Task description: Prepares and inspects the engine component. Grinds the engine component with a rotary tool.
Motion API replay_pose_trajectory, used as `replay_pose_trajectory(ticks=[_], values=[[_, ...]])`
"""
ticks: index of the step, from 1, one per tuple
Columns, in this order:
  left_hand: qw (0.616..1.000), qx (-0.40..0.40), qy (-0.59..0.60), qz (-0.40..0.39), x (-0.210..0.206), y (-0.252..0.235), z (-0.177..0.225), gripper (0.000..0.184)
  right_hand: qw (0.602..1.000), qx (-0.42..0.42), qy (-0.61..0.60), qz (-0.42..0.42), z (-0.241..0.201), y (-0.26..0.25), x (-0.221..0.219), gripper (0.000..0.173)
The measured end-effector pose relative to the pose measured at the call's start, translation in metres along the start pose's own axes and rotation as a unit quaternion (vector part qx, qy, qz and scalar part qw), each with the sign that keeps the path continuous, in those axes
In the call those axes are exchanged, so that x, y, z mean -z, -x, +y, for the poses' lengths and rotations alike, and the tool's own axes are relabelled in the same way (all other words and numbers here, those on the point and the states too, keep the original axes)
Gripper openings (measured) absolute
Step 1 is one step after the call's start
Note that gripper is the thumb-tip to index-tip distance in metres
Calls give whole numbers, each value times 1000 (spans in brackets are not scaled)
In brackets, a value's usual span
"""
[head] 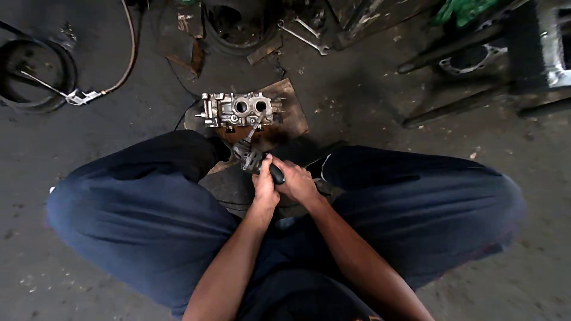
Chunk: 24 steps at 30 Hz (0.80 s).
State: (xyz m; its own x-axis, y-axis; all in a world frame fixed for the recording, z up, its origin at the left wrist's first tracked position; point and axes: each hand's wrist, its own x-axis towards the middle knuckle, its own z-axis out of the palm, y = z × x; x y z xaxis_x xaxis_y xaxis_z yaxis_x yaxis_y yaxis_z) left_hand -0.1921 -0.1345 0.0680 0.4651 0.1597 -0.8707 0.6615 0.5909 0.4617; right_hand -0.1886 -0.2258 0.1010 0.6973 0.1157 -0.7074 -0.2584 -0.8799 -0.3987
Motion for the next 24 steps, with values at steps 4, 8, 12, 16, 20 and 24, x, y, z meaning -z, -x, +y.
replay_pose_trajectory(ticks=[4,8,12,16,20,24], values=[[1000,0,13,8,-1,1,-2,45,1000,18,7,-16,6,-2,4,80],[1000,2,8,3,0,-1,1,42,1000,0,9,-11,-1,-1,2,78],[1000,3,4,4,-2,1,-2,46,1000,-1,-2,-19,4,0,2,82],[1000,10,-1,24,1,3,-1,45,1000,11,7,-28,3,-1,2,82],[1000,10,-14,15,-1,1,-1,50,1000,-4,-7,-7,3,1,1,82],[999,2,3,33,-1,1,1,52,1000,23,0,-19,4,-3,3,80]])
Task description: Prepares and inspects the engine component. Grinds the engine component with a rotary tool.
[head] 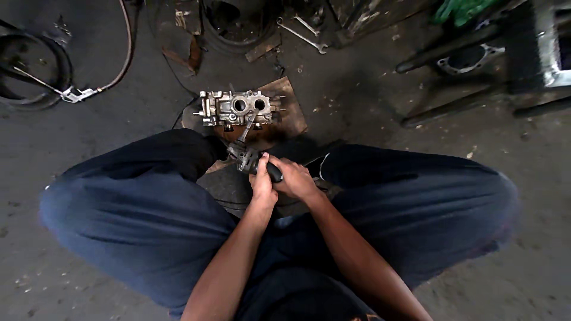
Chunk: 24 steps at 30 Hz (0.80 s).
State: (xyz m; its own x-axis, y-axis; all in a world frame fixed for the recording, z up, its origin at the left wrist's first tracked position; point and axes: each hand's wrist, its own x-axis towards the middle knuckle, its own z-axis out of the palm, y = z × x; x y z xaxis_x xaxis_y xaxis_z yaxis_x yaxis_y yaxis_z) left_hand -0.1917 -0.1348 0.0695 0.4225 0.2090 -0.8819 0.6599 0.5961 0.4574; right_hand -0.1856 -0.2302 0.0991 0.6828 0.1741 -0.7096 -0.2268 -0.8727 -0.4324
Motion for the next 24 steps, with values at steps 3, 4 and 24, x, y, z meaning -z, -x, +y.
replay_pose_trajectory(ticks=[3,4,24], values=[[1000,4,-3,-18,1,-2,5,43,999,-30,-2,12,-9,3,-2,78],[1000,5,-3,-22,1,-2,4,44,999,-34,-4,14,-9,3,-2,79],[1000,-2,17,-24,7,-3,10,43,999,-30,5,15,-18,1,-3,77]])
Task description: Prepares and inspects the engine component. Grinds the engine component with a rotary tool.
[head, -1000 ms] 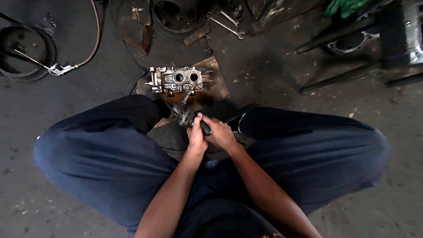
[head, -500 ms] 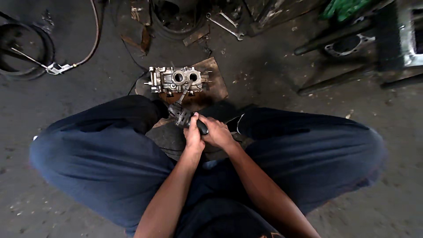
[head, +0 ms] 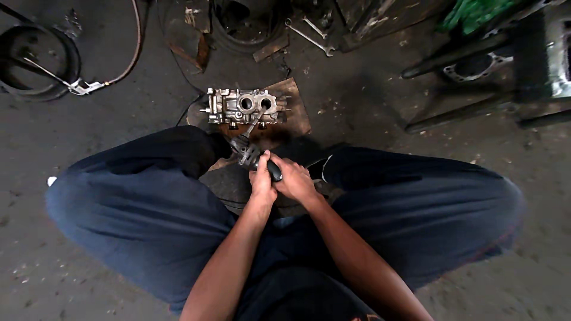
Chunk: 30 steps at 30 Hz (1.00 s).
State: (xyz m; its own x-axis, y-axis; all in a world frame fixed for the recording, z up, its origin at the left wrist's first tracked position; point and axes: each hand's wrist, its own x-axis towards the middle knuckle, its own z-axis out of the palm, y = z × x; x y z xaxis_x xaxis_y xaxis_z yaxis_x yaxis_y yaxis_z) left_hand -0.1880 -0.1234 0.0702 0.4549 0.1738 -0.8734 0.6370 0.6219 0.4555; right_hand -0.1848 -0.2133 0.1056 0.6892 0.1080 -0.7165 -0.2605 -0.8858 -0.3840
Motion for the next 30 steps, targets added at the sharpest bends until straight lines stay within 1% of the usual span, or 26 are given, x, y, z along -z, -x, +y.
replay_pose_trajectory(ticks=[2,4,6,9,14,19,25,30], values=[[1000,17,-17,-6,-2,3,-2,45,1000,-17,-8,0,2,5,1,80],[1000,20,-18,-4,-3,5,-2,45,1000,-15,-8,-1,3,6,3,79],[1000,4,-2,6,-4,3,-2,42,1000,3,-4,-3,4,0,3,79],[1000,-15,10,15,-2,0,2,42,1000,16,2,-3,0,-6,2,78],[1000,18,-5,-1,-3,3,-2,42,1000,-19,2,-6,0,5,4,78],[1000,-14,15,14,-4,0,0,43,1000,21,3,-8,3,-6,4,77],[1000,21,-16,-5,-3,5,-3,42,1000,-17,-6,-2,2,6,2,79],[1000,-14,0,9,-3,1,-2,44,1000,16,-9,-3,4,-2,2,77]])
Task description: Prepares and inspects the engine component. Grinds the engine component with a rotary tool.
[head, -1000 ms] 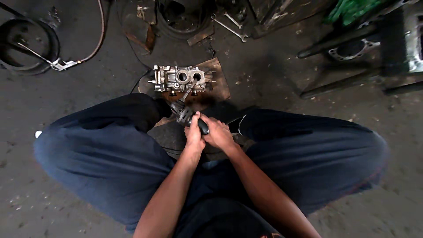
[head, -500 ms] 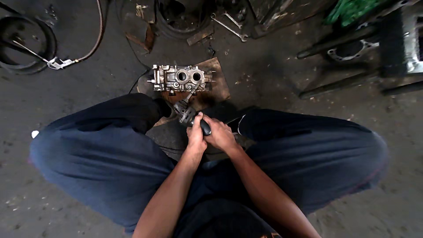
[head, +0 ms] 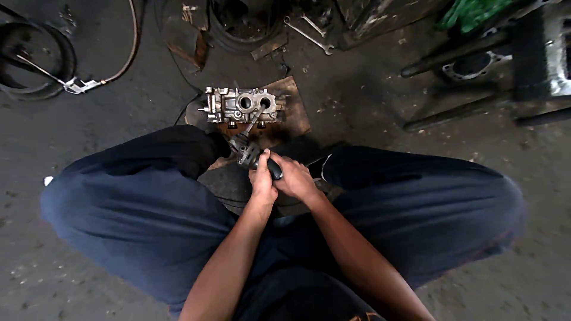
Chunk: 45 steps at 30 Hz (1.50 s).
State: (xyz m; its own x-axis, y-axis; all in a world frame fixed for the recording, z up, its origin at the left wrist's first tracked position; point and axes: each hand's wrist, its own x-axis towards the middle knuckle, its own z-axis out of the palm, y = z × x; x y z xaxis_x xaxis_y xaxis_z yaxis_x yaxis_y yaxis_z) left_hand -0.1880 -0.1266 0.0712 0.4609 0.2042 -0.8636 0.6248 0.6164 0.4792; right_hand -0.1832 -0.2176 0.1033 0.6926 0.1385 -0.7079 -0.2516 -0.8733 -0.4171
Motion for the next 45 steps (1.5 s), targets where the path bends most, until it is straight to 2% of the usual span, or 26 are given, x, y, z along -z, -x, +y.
replay_pose_trajectory(ticks=[5,21,27,30,33,36,40,45], values=[[1000,10,-7,-14,4,0,1,40,1000,-25,-12,-1,-7,5,-3,79],[1000,-6,-20,-7,6,-2,10,41,999,-21,-26,3,-13,2,-7,77],[999,-15,-31,-1,9,-2,13,42,999,-19,-35,-16,-19,1,-7,85],[999,-4,-29,13,14,1,15,44,999,-7,-37,-20,-21,3,-9,81],[999,-2,-46,-10,12,-3,14,44,999,-28,-38,-5,-22,3,-9,80],[999,-8,-30,-18,8,-5,10,44,999,-32,-36,0,-18,0,-8,82],[999,-32,2,15,9,-2,10,45,1000,4,-16,-21,-17,-4,-5,80],[1000,-15,6,-4,9,-2,8,39,1000,-28,-2,-11,-20,2,-6,81]])
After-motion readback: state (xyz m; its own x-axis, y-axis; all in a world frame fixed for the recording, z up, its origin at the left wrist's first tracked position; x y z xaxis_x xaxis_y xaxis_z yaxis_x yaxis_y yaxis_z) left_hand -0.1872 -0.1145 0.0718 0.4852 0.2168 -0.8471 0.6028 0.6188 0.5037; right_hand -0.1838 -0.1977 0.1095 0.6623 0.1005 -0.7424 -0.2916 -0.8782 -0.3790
